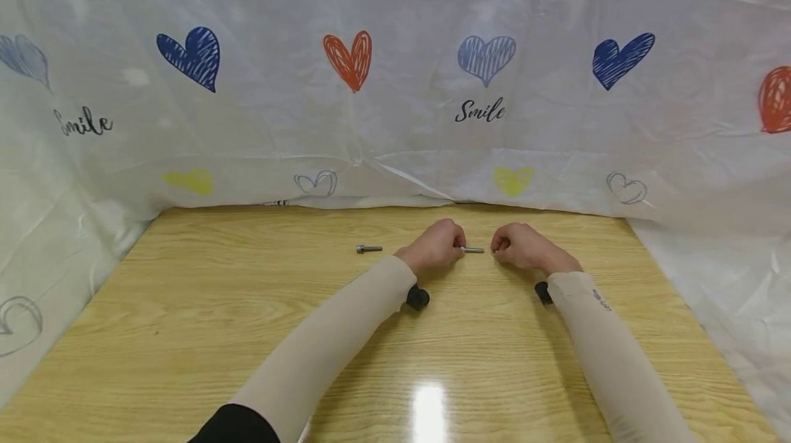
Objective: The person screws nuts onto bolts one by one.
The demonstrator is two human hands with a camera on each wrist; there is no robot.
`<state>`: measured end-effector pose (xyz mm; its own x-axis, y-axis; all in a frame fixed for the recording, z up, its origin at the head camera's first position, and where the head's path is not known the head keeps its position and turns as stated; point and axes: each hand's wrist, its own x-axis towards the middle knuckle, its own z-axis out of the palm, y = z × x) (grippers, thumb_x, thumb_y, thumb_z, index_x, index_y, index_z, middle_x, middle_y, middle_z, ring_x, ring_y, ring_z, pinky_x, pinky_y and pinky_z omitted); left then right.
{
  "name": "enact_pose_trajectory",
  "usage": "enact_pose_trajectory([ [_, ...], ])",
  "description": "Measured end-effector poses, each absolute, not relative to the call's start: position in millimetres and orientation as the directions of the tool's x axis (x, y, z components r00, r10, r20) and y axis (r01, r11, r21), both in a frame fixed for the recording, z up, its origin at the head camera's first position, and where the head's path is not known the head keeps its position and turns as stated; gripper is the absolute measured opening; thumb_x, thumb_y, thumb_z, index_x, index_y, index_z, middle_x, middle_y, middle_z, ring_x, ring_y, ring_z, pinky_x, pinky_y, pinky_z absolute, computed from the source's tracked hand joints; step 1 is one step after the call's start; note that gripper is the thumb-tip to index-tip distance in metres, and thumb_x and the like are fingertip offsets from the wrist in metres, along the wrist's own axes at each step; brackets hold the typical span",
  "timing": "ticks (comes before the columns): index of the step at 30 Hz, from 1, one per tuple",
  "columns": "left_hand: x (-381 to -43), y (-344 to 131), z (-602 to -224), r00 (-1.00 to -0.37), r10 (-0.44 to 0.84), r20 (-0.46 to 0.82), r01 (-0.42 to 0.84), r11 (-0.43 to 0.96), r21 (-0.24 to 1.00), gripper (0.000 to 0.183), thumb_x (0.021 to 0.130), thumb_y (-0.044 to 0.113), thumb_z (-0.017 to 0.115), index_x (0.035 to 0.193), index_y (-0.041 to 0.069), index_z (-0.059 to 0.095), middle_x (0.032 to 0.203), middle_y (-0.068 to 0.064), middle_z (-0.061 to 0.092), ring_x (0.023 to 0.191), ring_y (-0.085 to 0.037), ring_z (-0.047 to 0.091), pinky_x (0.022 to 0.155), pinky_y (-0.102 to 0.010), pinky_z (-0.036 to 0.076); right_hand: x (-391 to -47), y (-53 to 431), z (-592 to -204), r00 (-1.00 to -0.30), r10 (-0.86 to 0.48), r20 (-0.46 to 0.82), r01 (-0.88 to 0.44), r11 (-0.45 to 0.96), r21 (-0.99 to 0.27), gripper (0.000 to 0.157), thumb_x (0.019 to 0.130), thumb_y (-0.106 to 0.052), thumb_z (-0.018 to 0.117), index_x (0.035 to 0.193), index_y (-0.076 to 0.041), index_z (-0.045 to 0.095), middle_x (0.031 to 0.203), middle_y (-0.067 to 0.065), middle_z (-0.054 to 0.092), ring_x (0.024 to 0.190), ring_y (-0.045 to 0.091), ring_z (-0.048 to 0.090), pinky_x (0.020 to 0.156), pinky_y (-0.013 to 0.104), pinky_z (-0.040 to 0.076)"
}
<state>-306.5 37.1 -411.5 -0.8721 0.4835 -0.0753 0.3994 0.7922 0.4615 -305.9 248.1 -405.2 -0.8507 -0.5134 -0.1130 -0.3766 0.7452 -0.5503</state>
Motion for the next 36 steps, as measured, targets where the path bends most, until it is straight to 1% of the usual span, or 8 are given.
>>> enact_pose_trajectory([
  [7,-303,35,-410,-0.858,0.512,-0.047,0.428,0.762,0.486,0.006,0.093,0.013,0.062,0.091,0.010,0.066,0.087,0.003,0.060,0.079,-0.010,0.055,0.071,-0.021,0.045,-305,248,-407,-0.866,-0.489,-0.108,-0.364,0.763,-0.533,0.007,0.087,-0.010,0.064,0.093,-0.006,0.066,0.082,0.002,0.063,0.070,0.015,0.056,0.064,0.031,0.047],
  [17,-298,29,-407,-0.858,0.514,0.008,0.429,0.707,0.562,0.004,0.092,0.009,0.062,0.092,0.011,0.065,0.083,0.003,0.060,0.074,-0.010,0.054,0.066,-0.021,0.043,-302,248,-405,-0.868,-0.494,-0.056,-0.390,0.745,-0.541,0.005,0.086,-0.009,0.062,0.090,-0.007,0.062,0.080,0.003,0.062,0.068,0.016,0.054,0.060,0.032,0.045],
  [20,-295,28,-408,-0.850,0.527,0.011,0.432,0.685,0.586,0.005,0.091,0.008,0.062,0.093,0.012,0.064,0.084,0.004,0.060,0.075,-0.010,0.054,0.068,-0.021,0.045,-301,248,-405,-0.872,-0.487,-0.047,-0.390,0.750,-0.535,0.003,0.085,-0.009,0.063,0.087,-0.008,0.061,0.076,0.002,0.061,0.066,0.016,0.052,0.060,0.031,0.043],
  [22,-294,28,-408,-0.845,0.535,0.015,0.440,0.678,0.589,0.006,0.091,0.007,0.062,0.092,0.012,0.064,0.084,0.004,0.060,0.075,-0.009,0.054,0.076,-0.023,0.044,-301,248,-405,-0.872,-0.487,-0.039,-0.396,0.751,-0.529,0.003,0.085,-0.009,0.063,0.086,-0.008,0.061,0.074,0.001,0.060,0.063,0.015,0.051,0.059,0.031,0.043],
  [25,-292,27,-408,-0.839,0.543,0.025,0.451,0.670,0.590,0.005,0.090,0.007,0.062,0.092,0.012,0.063,0.083,0.004,0.060,0.075,-0.009,0.053,0.081,-0.024,0.044,-299,248,-405,-0.875,-0.483,-0.036,-0.392,0.748,-0.535,0.004,0.085,-0.010,0.063,0.084,-0.010,0.059,0.070,0.000,0.057,0.059,0.016,0.050,0.057,0.031,0.042],
  [29,-290,27,-407,-0.839,0.544,0.034,0.451,0.658,0.603,0.005,0.091,0.007,0.062,0.092,0.012,0.063,0.082,0.005,0.060,0.073,-0.009,0.053,0.075,-0.022,0.043,-298,248,-405,-0.875,-0.484,-0.027,-0.395,0.744,-0.538,0.005,0.086,-0.011,0.062,0.084,-0.011,0.058,0.066,0.000,0.055,0.056,0.015,0.048,0.055,0.031,0.041],
  [33,-286,26,-407,-0.840,0.542,0.035,0.442,0.645,0.624,0.006,0.092,0.008,0.061,0.091,0.013,0.062,0.081,0.005,0.059,0.072,-0.009,0.053,0.071,-0.022,0.043,-297,248,-404,-0.877,-0.481,-0.011,-0.399,0.740,-0.542,0.002,0.086,-0.011,0.062,0.088,-0.011,0.061,0.070,-0.001,0.058,0.059,0.016,0.050,0.057,0.032,0.042],
  [36,-284,25,-406,-0.841,0.540,0.038,0.441,0.644,0.625,0.006,0.092,0.008,0.061,0.090,0.014,0.062,0.079,0.005,0.059,0.070,-0.009,0.052,0.081,-0.024,0.044,-295,249,-402,-0.876,-0.482,0.006,-0.407,0.734,-0.544,0.006,0.086,-0.011,0.061,0.092,-0.010,0.064,0.074,-0.001,0.060,0.062,0.016,0.051,0.058,0.032,0.042],
])
